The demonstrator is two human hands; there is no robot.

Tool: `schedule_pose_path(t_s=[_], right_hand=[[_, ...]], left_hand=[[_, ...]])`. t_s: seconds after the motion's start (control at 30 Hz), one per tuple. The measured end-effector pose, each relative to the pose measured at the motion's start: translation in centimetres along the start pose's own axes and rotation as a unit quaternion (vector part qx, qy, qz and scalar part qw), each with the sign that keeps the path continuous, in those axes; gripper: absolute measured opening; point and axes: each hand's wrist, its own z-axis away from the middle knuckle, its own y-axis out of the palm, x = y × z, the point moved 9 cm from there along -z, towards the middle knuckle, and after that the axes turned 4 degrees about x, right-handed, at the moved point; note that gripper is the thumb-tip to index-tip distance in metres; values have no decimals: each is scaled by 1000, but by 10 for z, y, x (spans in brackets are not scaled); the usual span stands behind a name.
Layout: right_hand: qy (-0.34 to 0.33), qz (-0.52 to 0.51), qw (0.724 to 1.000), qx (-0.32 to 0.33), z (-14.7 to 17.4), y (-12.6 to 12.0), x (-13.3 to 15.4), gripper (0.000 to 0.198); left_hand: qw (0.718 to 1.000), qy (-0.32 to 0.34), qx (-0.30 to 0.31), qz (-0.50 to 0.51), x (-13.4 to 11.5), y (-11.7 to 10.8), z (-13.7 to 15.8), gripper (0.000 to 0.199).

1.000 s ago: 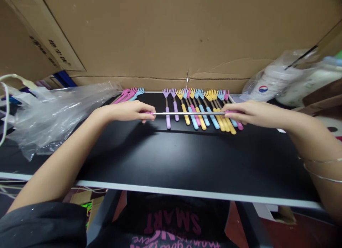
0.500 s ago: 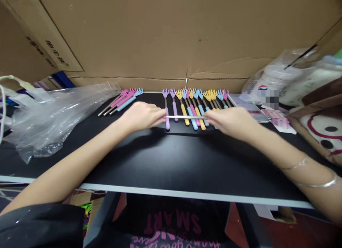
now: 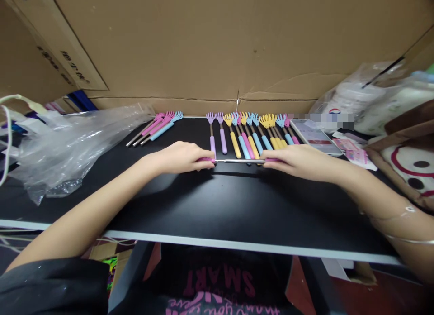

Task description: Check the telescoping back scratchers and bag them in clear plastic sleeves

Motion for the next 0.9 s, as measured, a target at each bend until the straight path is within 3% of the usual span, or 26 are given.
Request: schedule_pose_path(t_s=[0.1,0.2,0.4,0.53,0.6,0.7,0.9], right_hand=[[12,-117,989,93,9,3,-24,41],[13,-173,978,113,15,-1,-42,43],[57,-105,990,80,15,-3,-46,40],[40,-91,989,107,14,8,-38,36],[47,-29,995,79,12,7,-42,32],[64,97,993,-22,7,-4,-44,29],[3,189,974,-128,-7,1,20,32]], left_hand=[[991,6,71,112,22,2,6,37],[988,-7,62,143,41,-6,10,36],[996,-44,27,68,46,-10,12,35],[999,-24,32,23,42,-2,10,36],[999,-33,2,-26,44,-4,8,33],[985,-62,-82,-139,44,-15,6,29],[949,27,-197,-245,-12,-15,0,32]])
